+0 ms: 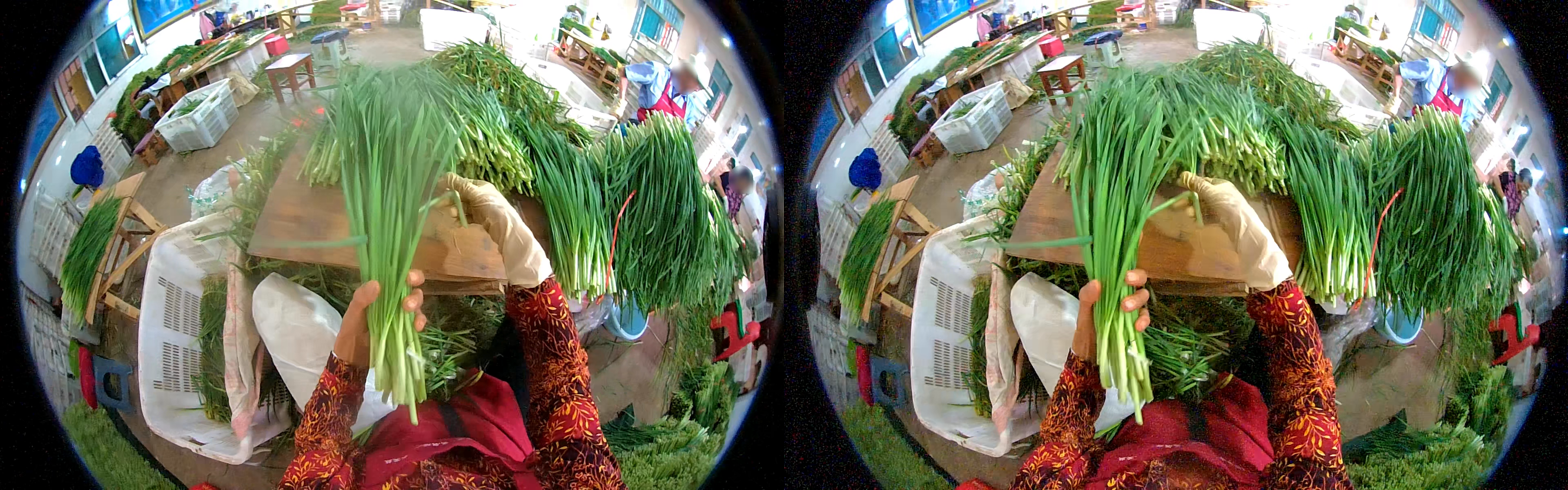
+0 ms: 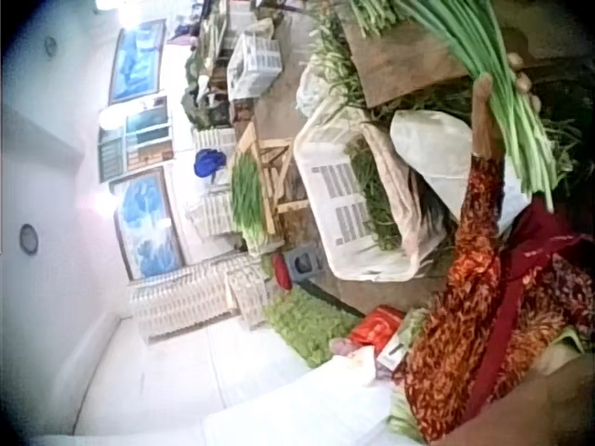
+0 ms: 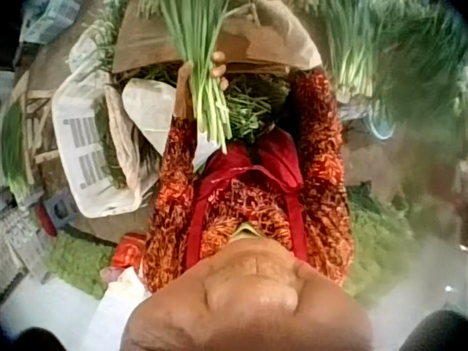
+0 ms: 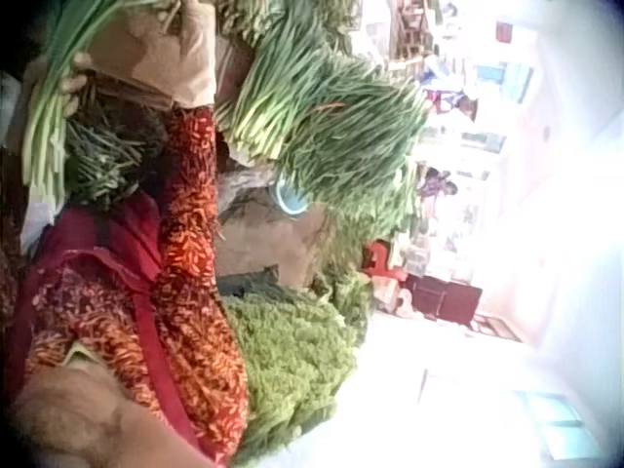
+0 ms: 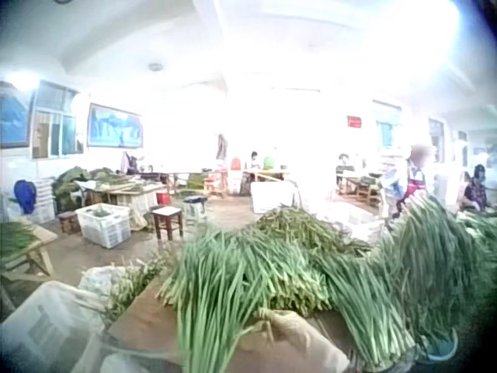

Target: The person is sorting and bundling garlic chives by hand on a wooden table, aligning the stems and removing loose material.

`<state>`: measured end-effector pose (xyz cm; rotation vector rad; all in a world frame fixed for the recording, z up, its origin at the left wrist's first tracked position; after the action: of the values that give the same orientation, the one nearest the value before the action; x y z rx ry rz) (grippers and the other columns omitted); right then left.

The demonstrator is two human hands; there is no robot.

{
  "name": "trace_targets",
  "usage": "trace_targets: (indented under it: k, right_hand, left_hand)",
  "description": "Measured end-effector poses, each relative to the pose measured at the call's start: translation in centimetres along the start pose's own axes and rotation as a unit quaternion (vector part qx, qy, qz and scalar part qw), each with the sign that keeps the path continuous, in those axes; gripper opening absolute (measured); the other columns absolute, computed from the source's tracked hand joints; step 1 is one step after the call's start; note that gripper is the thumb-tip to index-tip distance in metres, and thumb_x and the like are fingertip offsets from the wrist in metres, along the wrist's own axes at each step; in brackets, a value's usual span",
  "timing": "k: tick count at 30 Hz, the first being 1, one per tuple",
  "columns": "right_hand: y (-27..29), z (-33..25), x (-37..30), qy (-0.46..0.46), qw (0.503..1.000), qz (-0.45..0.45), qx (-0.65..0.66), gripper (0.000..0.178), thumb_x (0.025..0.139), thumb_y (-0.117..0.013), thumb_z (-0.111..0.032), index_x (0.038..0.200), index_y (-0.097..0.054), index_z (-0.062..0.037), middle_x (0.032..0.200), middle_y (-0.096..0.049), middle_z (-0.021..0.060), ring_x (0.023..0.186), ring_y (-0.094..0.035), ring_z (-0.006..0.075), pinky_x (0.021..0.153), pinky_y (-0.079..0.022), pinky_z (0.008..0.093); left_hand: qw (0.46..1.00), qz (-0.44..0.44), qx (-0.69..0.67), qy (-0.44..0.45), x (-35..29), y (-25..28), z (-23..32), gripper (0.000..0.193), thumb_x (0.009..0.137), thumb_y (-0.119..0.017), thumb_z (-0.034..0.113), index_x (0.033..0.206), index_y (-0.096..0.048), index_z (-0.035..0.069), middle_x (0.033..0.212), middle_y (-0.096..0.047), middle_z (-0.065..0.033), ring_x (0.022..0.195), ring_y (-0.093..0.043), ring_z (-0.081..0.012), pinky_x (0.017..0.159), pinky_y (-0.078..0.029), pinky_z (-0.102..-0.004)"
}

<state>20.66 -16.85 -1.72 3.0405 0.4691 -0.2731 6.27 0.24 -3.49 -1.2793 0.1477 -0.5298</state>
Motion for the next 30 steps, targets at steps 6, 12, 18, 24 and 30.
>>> trace_targets:
  k: [6, 12, 18, 24, 30]
  right_hand:
    - [-3.1, -1.0, -2.2, 0.070, 0.985, -0.017, 0.157, 0.025, 0.082, -0.054, -0.023, 0.095, -0.055, -0.0016, 0.062, -0.055, 0.0033, 0.042, -0.043, 0.0065, 0.035, -0.037, 0.0191]
    - [-3.2, -1.3, -9.0, 0.120, 0.969, 0.104, 0.190, 0.025, 0.082, -0.053, -0.019, 0.100, -0.053, -0.0025, 0.074, -0.060, 0.0077, 0.048, -0.051, 0.0080, 0.038, -0.041, 0.0163]
    - [-7.3, 9.0, -14.3, -0.045, 0.972, 0.010, 0.229, 0.031, 0.083, -0.052, -0.022, 0.108, -0.048, -0.0033, 0.088, -0.060, 0.0109, 0.062, -0.059, 0.0134, 0.044, -0.047, 0.0219]
    - [-8.6, 15.4, -18.7, -0.130, 0.971, -0.006, 0.199, 0.035, 0.086, -0.047, -0.019, 0.118, -0.043, -0.0050, 0.095, -0.057, 0.0045, 0.066, -0.052, 0.0084, 0.052, -0.043, 0.0184]
    - [-10.0, 15.8, -20.1, -0.177, 0.974, -0.016, 0.142, 0.039, 0.083, -0.053, -0.020, 0.116, -0.044, -0.0031, 0.103, -0.055, 0.0040, 0.090, -0.052, 0.0132, 0.083, -0.039, 0.0246]
  left_hand:
    - [0.974, -0.213, -0.068, -0.035, -4.5, -1.9, 5.7, 0.043, 0.083, -0.050, 0.023, 0.118, -0.033, 0.006, 0.101, -0.039, -0.0069, 0.085, -0.047, -0.0167, 0.074, -0.048, -0.0402]
    - [0.980, 0.012, 0.062, -0.191, -9.1, -4.0, 8.5, 0.043, 0.083, -0.048, 0.024, 0.118, -0.032, 0.004, 0.098, -0.043, -0.0094, 0.082, -0.049, -0.0176, 0.069, -0.052, -0.0400]
    - [0.912, 0.266, 0.313, -0.017, -7.8, 0.4, 2.0, 0.053, 0.078, -0.050, 0.040, 0.110, -0.044, -0.001, 0.093, -0.053, -0.0105, 0.077, -0.056, -0.0170, 0.068, -0.050, -0.0286]
    - [0.905, 0.333, 0.266, 0.007, -6.4, 7.0, -3.8, 0.029, 0.077, -0.057, 0.020, 0.097, -0.053, 0.000, 0.090, -0.059, -0.0089, 0.077, -0.058, -0.0155, 0.071, -0.049, -0.0280]
    - [0.930, 0.337, 0.148, 0.004, -8.2, 6.5, -3.7, 0.032, 0.077, -0.057, 0.024, 0.100, -0.051, 0.002, 0.090, -0.058, -0.0056, 0.079, -0.057, -0.0150, 0.070, -0.048, -0.0279]
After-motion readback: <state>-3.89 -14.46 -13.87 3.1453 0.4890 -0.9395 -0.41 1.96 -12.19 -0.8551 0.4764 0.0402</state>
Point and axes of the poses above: each hand's wrist, its own x-axis towards the middle knuckle, its own y-axis out of the back of the hand, z = x × y, the point moved 3 cm from there along x, towards the middle knuckle
